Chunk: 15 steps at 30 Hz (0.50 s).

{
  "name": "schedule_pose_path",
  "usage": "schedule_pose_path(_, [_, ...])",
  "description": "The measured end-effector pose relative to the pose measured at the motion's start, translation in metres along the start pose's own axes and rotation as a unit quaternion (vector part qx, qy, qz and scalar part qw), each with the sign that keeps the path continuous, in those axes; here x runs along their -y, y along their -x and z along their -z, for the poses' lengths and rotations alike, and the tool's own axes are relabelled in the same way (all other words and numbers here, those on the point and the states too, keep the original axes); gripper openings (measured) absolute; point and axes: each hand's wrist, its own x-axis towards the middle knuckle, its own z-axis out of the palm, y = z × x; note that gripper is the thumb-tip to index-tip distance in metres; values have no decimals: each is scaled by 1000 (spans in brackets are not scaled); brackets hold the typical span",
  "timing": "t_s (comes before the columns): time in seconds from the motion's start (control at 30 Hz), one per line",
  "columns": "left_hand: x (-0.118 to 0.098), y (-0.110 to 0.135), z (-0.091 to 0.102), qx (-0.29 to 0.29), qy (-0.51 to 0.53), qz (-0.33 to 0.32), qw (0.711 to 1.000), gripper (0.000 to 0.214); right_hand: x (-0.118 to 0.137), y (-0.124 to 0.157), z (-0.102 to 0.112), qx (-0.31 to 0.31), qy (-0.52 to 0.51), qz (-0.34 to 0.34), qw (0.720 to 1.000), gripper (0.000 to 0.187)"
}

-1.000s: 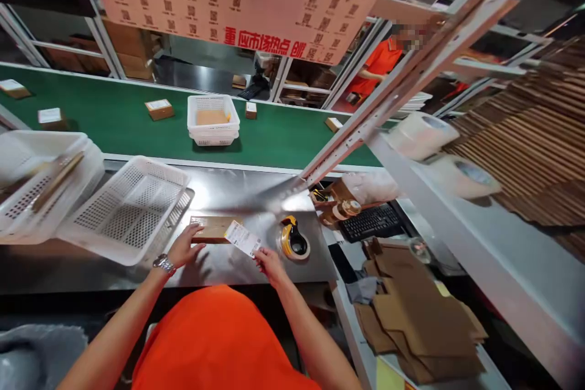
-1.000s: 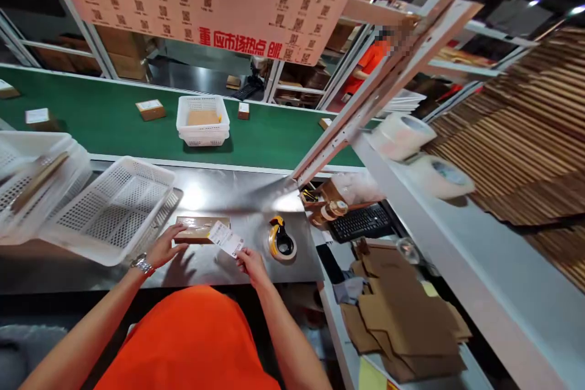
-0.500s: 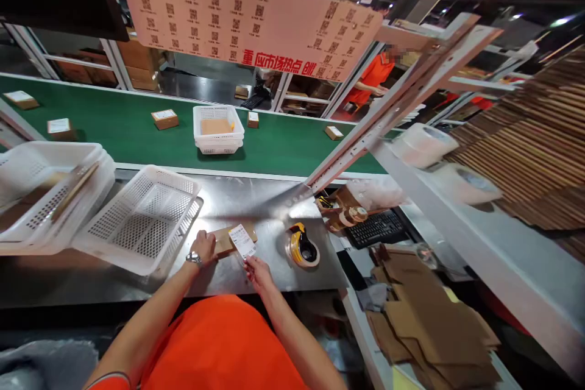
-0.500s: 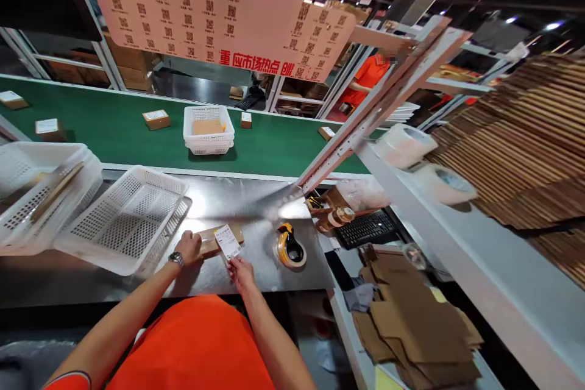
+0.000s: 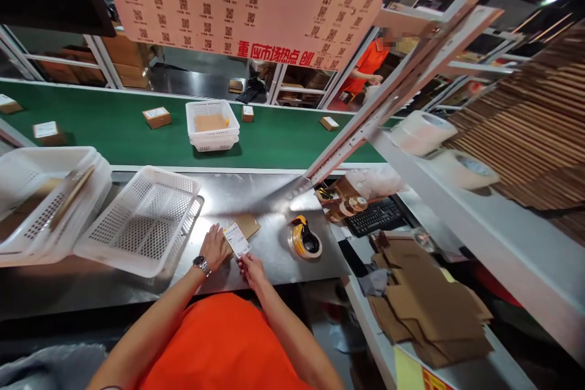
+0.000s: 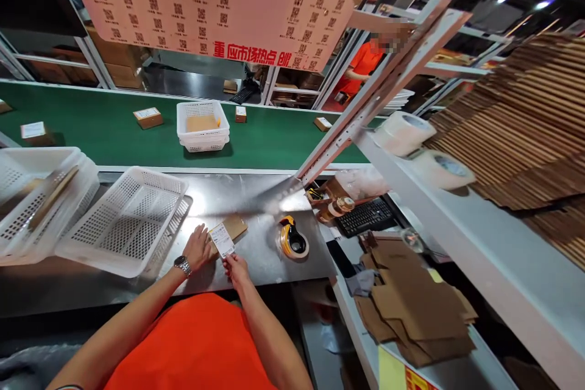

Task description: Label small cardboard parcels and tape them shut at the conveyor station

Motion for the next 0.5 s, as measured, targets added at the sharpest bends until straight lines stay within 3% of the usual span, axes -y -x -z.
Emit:
schedule_pose_path(0.1, [-17, -17, -4, 66, -30, -27, 997, 60, 3, -4, -1, -19, 11, -21, 1000, 30])
schedule_pose_path(0.23, [-31, -29, -19, 111, -54, -30, 992, 65, 10, -8, 3, -18, 30, -54, 998, 25])
schedule_pose_path(0.37, [-32, -24, -30, 125, -82, -11, 989, 72, 20, -14, 13, 17, 59, -102, 993, 22])
schedule_pose_path(0.5, [-36, -21, -30, 125, -93, 4, 988, 75, 29, -24, 29, 49, 114, -157, 980, 24])
